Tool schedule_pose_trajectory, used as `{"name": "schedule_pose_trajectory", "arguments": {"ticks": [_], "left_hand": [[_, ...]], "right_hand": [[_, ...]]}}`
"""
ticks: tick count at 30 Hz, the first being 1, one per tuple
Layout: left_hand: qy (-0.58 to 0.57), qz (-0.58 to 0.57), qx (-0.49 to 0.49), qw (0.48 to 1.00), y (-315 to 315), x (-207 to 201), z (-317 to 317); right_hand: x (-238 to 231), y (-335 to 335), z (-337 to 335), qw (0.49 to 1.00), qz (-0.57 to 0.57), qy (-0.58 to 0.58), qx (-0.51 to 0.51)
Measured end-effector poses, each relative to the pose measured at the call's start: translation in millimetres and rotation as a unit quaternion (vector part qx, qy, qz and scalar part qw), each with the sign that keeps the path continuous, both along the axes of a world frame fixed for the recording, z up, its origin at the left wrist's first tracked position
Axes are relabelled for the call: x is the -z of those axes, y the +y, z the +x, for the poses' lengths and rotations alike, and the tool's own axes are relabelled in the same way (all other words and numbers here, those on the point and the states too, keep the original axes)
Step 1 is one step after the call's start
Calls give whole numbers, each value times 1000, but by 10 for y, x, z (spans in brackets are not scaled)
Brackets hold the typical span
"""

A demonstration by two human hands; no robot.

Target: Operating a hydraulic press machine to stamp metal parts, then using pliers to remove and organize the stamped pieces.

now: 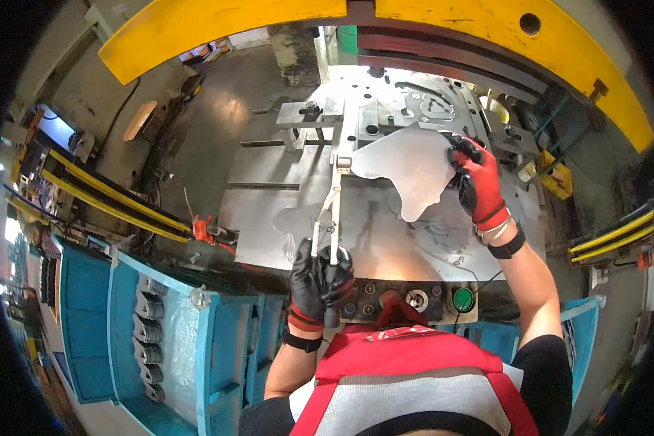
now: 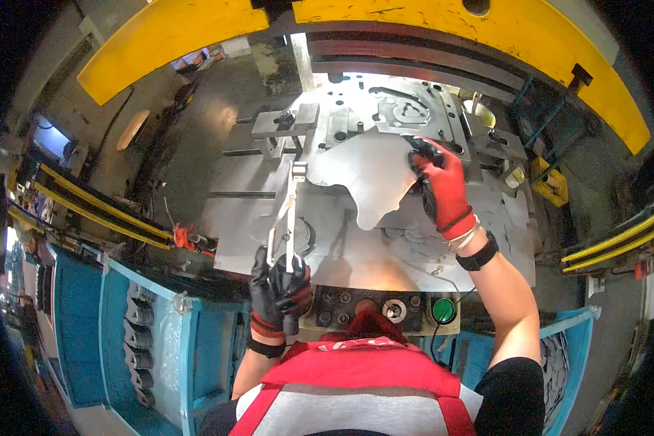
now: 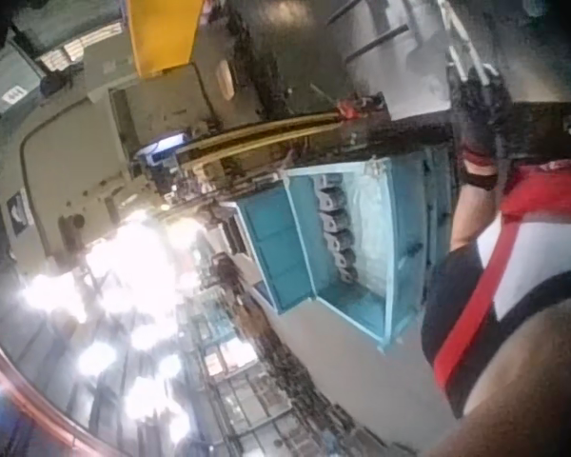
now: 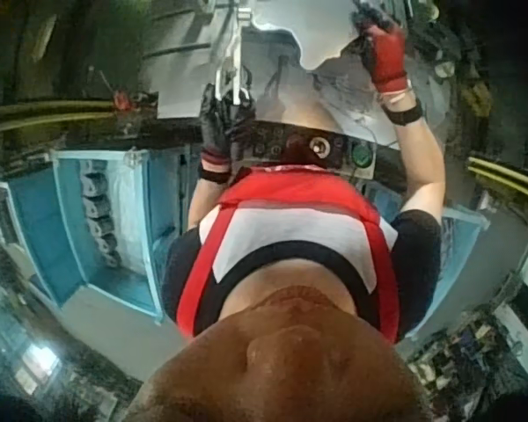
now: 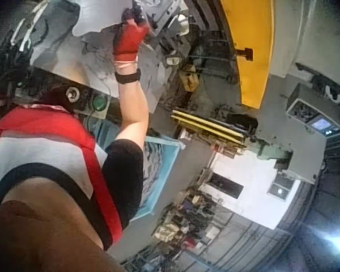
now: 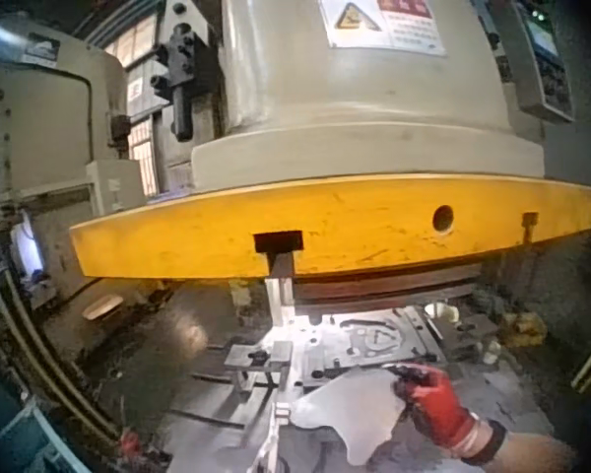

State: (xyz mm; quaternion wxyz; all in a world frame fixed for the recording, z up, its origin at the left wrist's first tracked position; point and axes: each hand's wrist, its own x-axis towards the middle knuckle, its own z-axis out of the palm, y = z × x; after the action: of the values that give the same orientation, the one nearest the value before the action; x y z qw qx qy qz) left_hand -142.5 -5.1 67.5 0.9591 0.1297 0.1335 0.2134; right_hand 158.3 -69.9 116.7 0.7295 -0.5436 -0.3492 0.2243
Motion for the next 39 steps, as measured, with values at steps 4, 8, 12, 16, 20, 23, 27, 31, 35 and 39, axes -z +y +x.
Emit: {"name": "schedule_pose_trajectory", "arguments": {"ticks": [4,8,12,16,20,23,27,31,35,39], "left_hand": [[-37,13,14,999,-116,127,71],[-47,44,-67,996,-132,117,73],[-103,39,-153,982,87,66,-83],[-15,60,-169,984,128,119,-221],[-16,71,-139,988,62,324,-421],[140,62,-181,971,-13,221,-386],[190,4,-223,956,5,560,-631],[267,18,-277,923,-18,350,-625],[213,13,-238,948,10,346,-687],[241,25,-255,936,-1,351,-657]], "right_hand": [[142,-96,82,998,-49,27,11],[173,-122,145,999,-33,19,9],[199,-172,525,995,-70,46,63],[112,119,1052,979,-45,-10,196],[199,615,1373,962,-33,-72,260],[756,909,2067,905,-69,-169,385],[910,1145,2158,886,-139,-200,395],[786,1111,2030,915,-120,-164,350],[641,1135,1850,954,-55,-57,290],[726,1306,1916,920,-140,-157,330]]}}
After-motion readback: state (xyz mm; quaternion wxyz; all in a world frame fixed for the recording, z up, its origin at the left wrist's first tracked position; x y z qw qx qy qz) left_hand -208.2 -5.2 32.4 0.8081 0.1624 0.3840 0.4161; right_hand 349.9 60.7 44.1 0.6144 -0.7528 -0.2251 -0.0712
